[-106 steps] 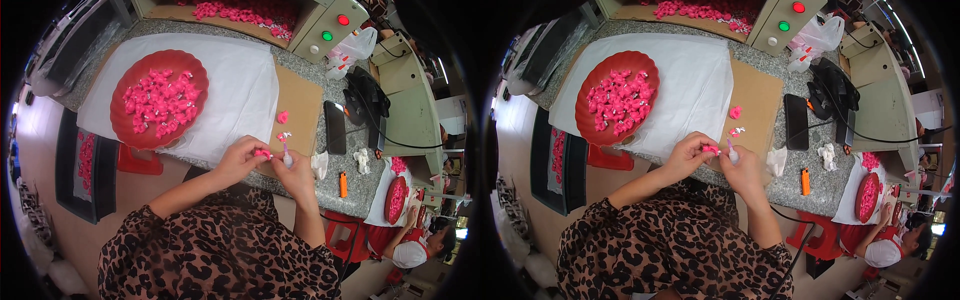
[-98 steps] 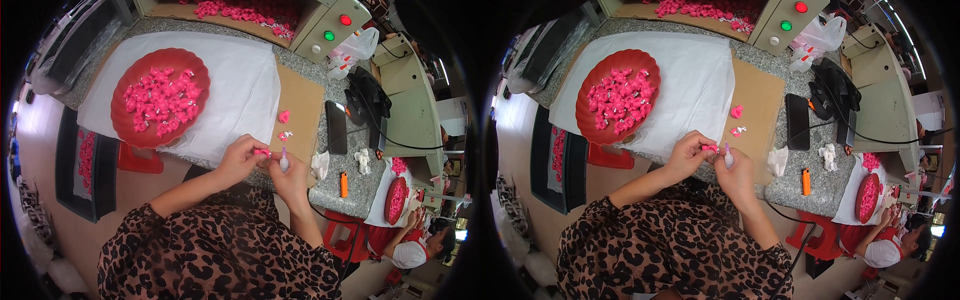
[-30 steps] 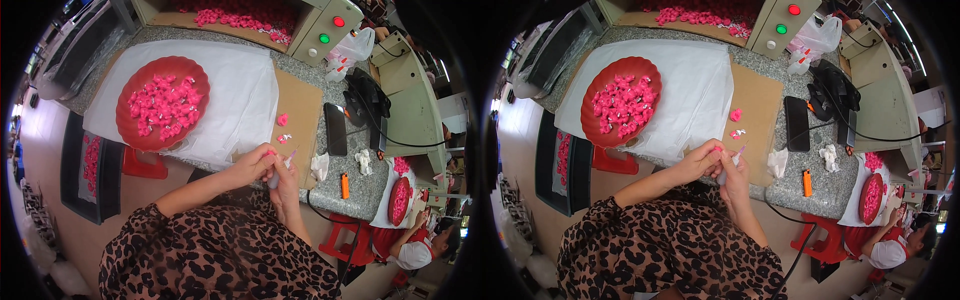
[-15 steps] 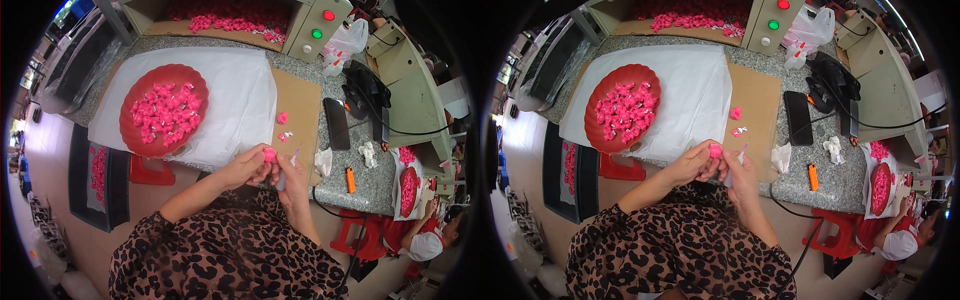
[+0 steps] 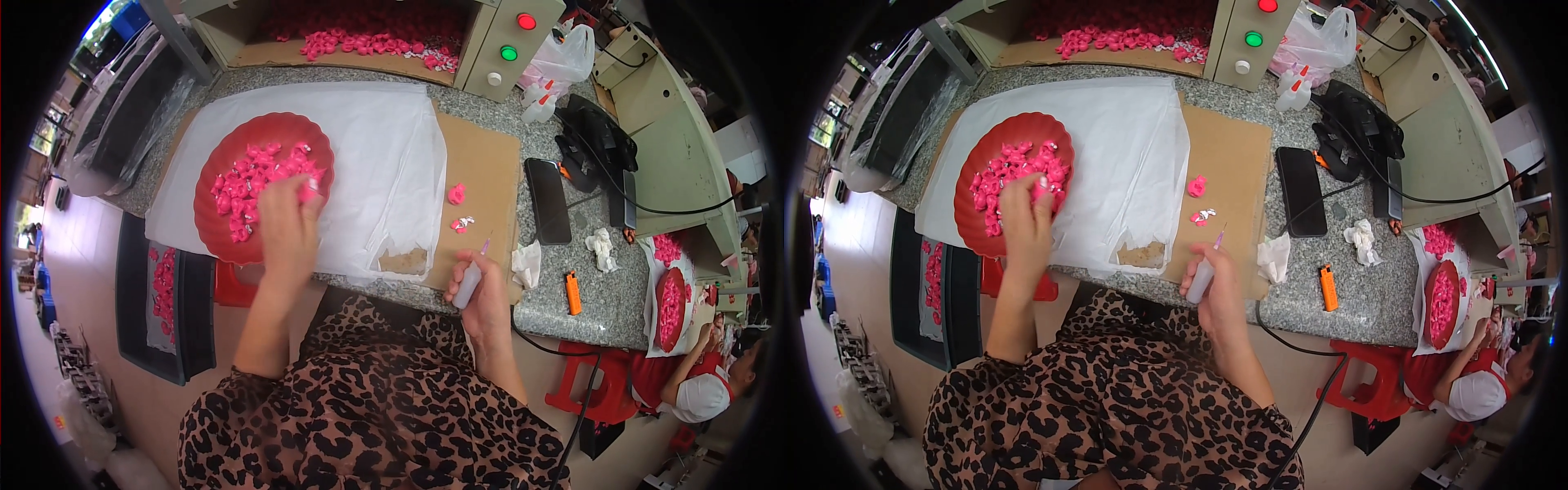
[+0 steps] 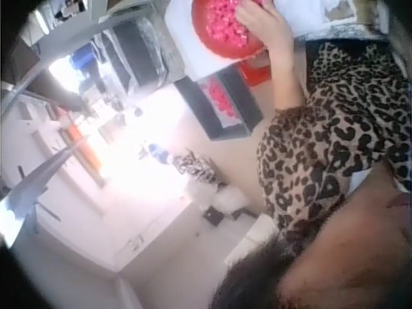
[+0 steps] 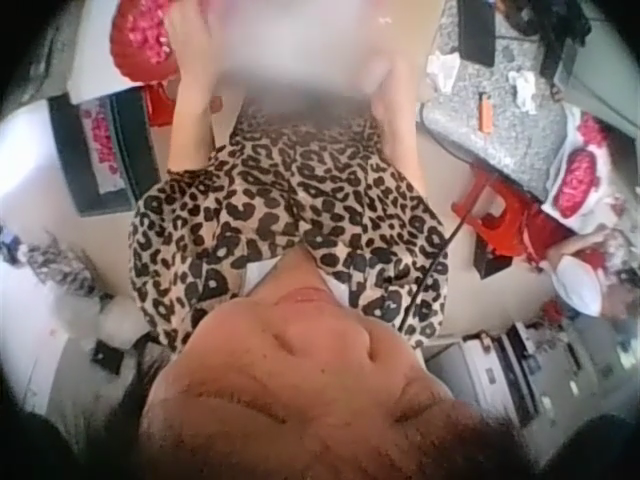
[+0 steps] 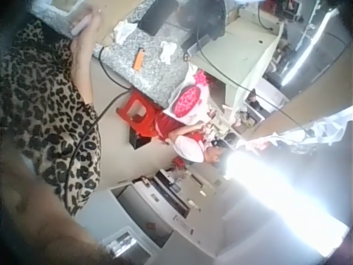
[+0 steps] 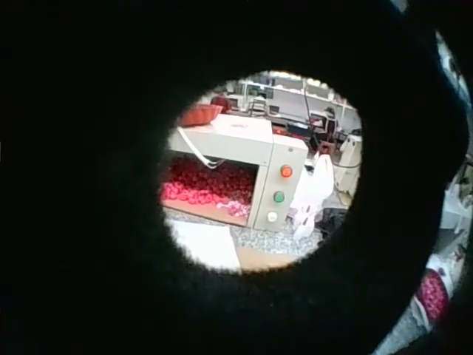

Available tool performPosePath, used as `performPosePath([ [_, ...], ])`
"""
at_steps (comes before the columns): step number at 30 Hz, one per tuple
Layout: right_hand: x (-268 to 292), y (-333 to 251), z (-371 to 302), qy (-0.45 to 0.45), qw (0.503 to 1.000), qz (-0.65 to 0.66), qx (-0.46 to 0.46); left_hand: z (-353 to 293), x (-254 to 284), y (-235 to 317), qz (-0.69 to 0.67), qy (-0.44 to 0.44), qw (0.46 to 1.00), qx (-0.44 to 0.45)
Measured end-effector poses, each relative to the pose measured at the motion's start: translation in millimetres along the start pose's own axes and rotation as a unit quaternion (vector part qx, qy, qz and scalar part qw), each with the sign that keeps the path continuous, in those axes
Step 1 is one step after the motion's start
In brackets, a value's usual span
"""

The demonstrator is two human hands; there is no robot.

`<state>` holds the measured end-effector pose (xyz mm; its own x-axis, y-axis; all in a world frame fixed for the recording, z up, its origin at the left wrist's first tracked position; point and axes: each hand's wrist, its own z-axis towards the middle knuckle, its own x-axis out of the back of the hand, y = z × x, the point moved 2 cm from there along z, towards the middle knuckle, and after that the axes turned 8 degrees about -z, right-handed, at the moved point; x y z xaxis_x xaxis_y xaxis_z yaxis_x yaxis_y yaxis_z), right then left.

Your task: The person applies glue to pink toy pieces using a squeeze bottle and attaches small white pieces to them by hand, occasionally retrieving more toy pieces from a curing machine.

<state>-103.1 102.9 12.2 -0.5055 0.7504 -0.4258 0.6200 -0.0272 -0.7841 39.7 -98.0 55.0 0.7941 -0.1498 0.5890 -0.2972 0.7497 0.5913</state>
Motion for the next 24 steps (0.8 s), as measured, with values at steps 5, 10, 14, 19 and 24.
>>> performPosePath([
  [5, 0.9, -2.4, 4.1, 0.017, 0.999, -0.02, 0.037, 11.8, -5.6, -12.2, 0.174, 0.004, 0.983, -0.06],
  [10, 3.2, -13.6, -2.7, 0.002, 0.997, -0.036, 0.072, 18.3, -90.6, 34.3, -0.087, -0.164, 0.953, -0.238],
  [14, 12.6, -16.4, -2.7, -0.032, 0.997, 0.027, 0.058, 23.8, -133.8, 38.0, -0.109, -0.199, 0.938, -0.26],
  [19, 17.0, -17.2, -2.9, 0.008, 0.995, -0.031, 0.089, 31.5, -131.3, 41.6, -0.101, -0.271, 0.938, -0.189],
  [24, 18.9, -16.0, 2.4, 0.042, 0.988, 0.006, 0.146, -2.5, -98.0, 35.7, -0.504, -0.293, 0.799, 0.148],
])
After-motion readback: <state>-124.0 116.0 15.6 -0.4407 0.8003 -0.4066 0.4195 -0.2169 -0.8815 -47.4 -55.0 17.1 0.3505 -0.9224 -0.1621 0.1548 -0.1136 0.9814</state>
